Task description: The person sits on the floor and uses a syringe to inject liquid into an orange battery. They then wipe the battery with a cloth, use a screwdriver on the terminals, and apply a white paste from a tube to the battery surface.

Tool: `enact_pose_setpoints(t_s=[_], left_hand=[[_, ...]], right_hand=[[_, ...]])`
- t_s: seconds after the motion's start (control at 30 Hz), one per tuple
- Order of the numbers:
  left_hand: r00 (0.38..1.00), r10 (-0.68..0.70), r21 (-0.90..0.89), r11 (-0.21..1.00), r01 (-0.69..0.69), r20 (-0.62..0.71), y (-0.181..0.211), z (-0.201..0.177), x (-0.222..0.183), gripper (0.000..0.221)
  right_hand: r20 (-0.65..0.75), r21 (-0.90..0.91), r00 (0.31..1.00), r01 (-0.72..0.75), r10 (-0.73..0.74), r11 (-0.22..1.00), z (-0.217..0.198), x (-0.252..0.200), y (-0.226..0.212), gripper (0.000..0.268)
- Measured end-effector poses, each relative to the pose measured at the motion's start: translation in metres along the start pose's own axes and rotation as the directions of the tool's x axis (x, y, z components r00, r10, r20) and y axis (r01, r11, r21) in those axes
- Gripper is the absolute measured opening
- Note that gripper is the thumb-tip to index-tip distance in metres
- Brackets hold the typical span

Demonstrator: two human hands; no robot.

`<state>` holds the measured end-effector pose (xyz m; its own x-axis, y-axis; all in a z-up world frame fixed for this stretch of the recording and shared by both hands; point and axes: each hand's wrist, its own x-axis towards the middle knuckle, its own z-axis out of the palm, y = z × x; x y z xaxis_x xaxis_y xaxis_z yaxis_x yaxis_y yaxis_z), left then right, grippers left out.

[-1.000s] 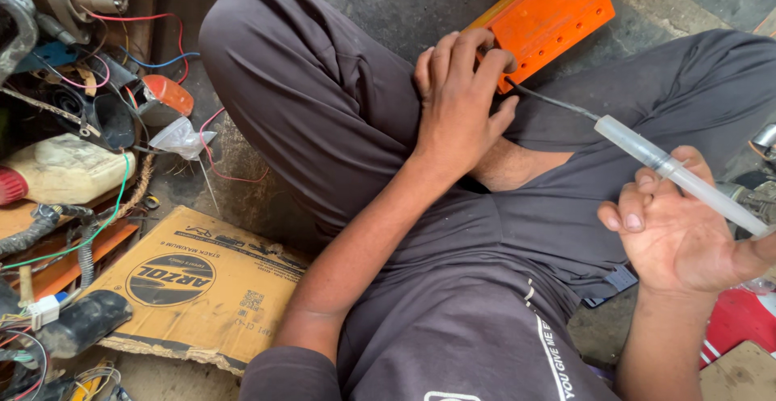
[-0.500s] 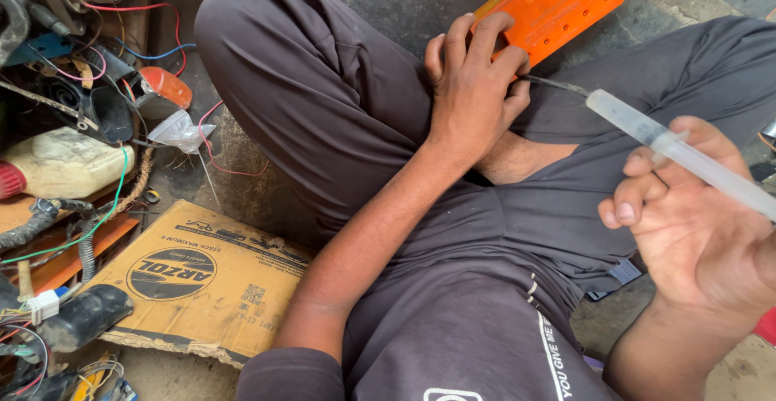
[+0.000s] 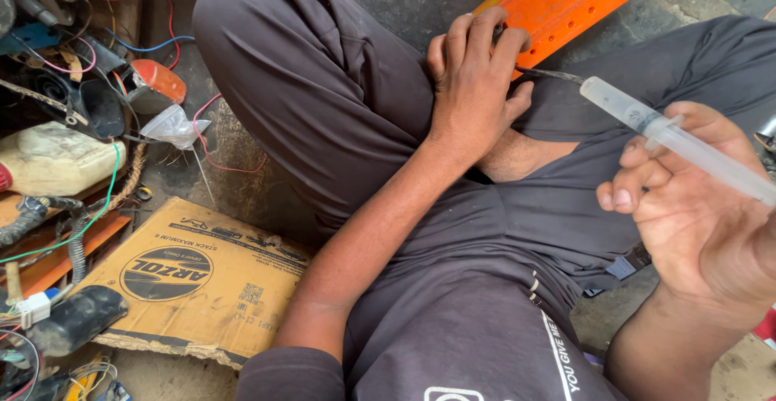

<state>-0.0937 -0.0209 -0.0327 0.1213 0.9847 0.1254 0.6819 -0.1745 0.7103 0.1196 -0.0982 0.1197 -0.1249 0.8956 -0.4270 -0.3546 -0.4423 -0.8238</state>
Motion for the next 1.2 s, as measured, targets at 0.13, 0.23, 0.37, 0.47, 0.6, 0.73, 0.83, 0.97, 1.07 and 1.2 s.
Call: enact_pose_setpoints(t_s=[0.13,0.23,0.37,0.47,0.6,0.73,0.83,0.97,1.07,1.2], left_hand=[[1.000,-0.006,0.012,1.000,0.006,0.007,0.000,0.002,0.001,0.062],[1.000,-0.007,0.014,1.000,0.007,-0.002,0.000,0.002,0.001,0.062],[1.000,-0.009,0.028,1.000,0.009,-0.002,-0.001,0.003,0.001,0.062],[1.000,-0.003,0.041,0.999,0.004,-0.008,-0.001,0.004,0.001,0.061],[1.000,-0.005,0.057,0.998,0.005,-0.007,-0.002,0.005,0.000,0.058],[1.000,0.010,0.061,0.998,-0.008,-0.023,-0.002,0.006,0.001,0.056],[1.000,0.003,0.059,0.998,-0.002,-0.017,-0.002,0.006,0.001,0.054],[1.000,-0.009,0.059,0.998,0.009,-0.007,-0.001,0.005,0.001,0.053],[1.000,-0.012,0.055,0.998,0.012,-0.005,-0.001,0.004,0.001,0.052],[1.000,-0.010,0.060,0.998,0.010,-0.006,-0.001,0.004,0.001,0.052]], right_hand=[[-0.006,0.004,1.000,0.003,-0.003,1.000,-0.005,-0.001,0.002,0.094],[-0.008,-0.001,1.000,0.001,-0.001,1.000,-0.007,-0.001,0.002,0.094],[-0.002,-0.023,1.000,0.003,-0.003,1.000,-0.009,-0.001,0.000,0.092],[0.012,-0.025,1.000,0.003,-0.003,1.000,-0.010,-0.001,0.000,0.091],[0.021,-0.016,1.000,0.008,-0.007,1.000,-0.011,-0.001,0.001,0.089],[0.026,-0.013,1.000,0.009,-0.008,1.000,-0.012,0.001,0.001,0.086],[0.043,-0.015,0.999,0.009,-0.008,1.000,-0.013,0.003,0.001,0.083],[0.058,-0.009,0.998,0.027,-0.026,1.000,-0.012,0.005,0.003,0.082],[0.056,-0.008,0.998,0.027,-0.027,1.000,-0.011,0.005,0.002,0.081],[0.041,-0.007,0.999,0.011,-0.011,1.000,-0.010,0.005,0.001,0.079]])
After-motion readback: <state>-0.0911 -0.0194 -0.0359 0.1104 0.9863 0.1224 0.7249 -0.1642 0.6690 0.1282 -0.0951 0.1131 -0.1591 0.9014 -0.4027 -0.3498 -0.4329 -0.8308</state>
